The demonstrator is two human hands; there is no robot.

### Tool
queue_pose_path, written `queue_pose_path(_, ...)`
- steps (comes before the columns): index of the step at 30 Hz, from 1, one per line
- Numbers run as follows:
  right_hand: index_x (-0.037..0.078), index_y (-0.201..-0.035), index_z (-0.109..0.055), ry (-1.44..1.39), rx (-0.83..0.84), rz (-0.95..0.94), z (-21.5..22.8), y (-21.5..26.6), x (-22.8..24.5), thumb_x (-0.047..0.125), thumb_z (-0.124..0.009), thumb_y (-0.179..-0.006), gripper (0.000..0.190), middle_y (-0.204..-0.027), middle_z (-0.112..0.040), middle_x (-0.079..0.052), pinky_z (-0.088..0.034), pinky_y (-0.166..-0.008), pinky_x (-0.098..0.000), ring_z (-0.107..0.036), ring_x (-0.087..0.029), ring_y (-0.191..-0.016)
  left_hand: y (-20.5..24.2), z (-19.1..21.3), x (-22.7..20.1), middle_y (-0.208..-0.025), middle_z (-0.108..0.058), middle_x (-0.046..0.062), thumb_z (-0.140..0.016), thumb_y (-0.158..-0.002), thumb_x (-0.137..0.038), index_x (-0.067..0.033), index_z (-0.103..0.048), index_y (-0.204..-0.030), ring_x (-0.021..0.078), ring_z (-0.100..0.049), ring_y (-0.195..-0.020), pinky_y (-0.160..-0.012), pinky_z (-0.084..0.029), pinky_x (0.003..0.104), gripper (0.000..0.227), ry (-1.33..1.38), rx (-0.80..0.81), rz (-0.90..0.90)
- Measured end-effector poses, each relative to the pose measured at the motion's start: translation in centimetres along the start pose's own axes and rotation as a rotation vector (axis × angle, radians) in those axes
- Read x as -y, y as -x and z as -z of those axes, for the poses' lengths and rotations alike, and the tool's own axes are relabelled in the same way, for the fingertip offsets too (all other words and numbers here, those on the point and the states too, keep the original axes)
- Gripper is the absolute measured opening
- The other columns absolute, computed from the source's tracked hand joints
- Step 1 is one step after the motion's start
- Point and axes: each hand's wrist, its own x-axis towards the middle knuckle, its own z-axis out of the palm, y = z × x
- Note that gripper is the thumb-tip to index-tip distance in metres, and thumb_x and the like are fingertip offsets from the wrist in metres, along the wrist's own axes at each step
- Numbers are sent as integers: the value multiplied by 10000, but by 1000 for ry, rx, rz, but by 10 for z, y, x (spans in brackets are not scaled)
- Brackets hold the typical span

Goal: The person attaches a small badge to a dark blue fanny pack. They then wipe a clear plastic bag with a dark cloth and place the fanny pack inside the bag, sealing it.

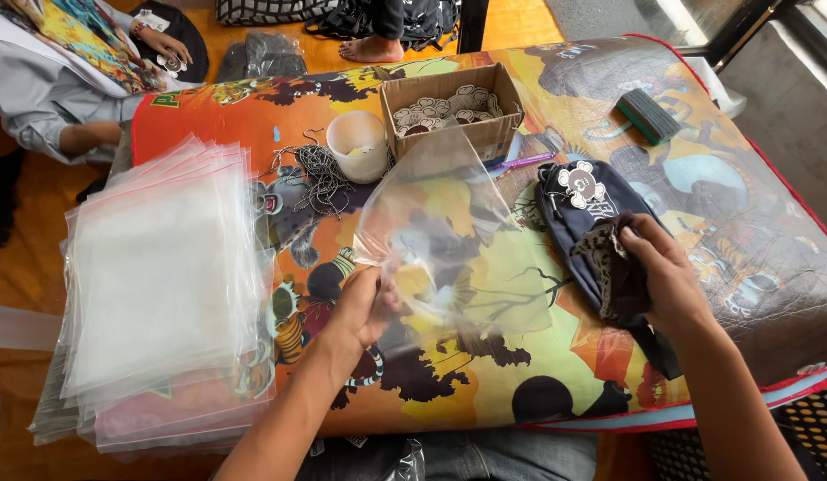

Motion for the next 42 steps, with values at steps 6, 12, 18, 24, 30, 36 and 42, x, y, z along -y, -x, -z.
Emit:
queue_pose_path(6,75,-1096,-708,438,154,88,-19,6,-9,248,-608,-999,222,-978,-686,-120,-452,-973,-406,-596,-217,-971,-83,36,38,-623,-673,64,-658,-812,-269,-59,-744,-732,132,-635,-617,-610,-528,293,241,-472,-240,-181)
queue_pose_path(12,130,-1210,-624,850,219,99,-80,42,-2,327,-773,-829,454,-939,-731,-212,-537,-743,-564,-700,-464,-885,-103,26,48,-803,-727,175,-530,-960,-445,-26,-700,-863,277,-725,-839,-717,-543,382,463,-617,-341,-458)
queue_pose_path(18,207,-1396,-418,1483,496,316,-81,44,-81,595,-683,-811,751,-1062,-524,-105,-575,-775,-471,-658,-365,-958,-46,13,5,-989,-760,83,-254,-983,-697,-146,-576,-1096,305,-684,-1103,-1012,-483,447,648,-927,-255,-407)
queue_pose_path(24,279,-1453,-445,1592,486,366,-65,16,-79,641,-621,-828,743,-1118,-528,-101,-551,-800,-437,-621,-342,-1016,-57,52,31,-1250,-533,129,-704,-800,-362,-117,-581,-1264,384,-569,-1192,-948,-528,534,539,-1485,76,-1342)
queue_pose_path(30,304,-1427,-492,1647,487,333,-63,-18,-59,646,-620,-818,710,-1118,-517,-83,-535,-835,-419,-602,-338,-1085,-29,61,54,-1511,-407,209,-558,-932,-454,-127,-508,-1441,459,-310,-1444,-1145,-264,600,607,-1753,208,-1286)
queue_pose_path(36,191,-1375,-539,1327,581,344,-88,-21,-43,316,-565,-918,475,-1086,-521,-153,-559,-759,-500,-623,-424,-994,-63,71,63,-1451,-510,119,-464,-1021,-351,-186,-555,-1428,354,-445,-1381,-1103,-347,508,448,-1635,179,-1364)
queue_pose_path(42,115,-1433,-518,1082,759,567,-150,5,-40,182,-639,-882,567,-1140,-536,-181,-601,-758,-511,-614,-423,-1019,-48,70,53,-1530,-480,96,-477,-962,-150,-94,-555,-1412,325,-372,-1454,-1158,-302,487,460,-1588,97,-1358)
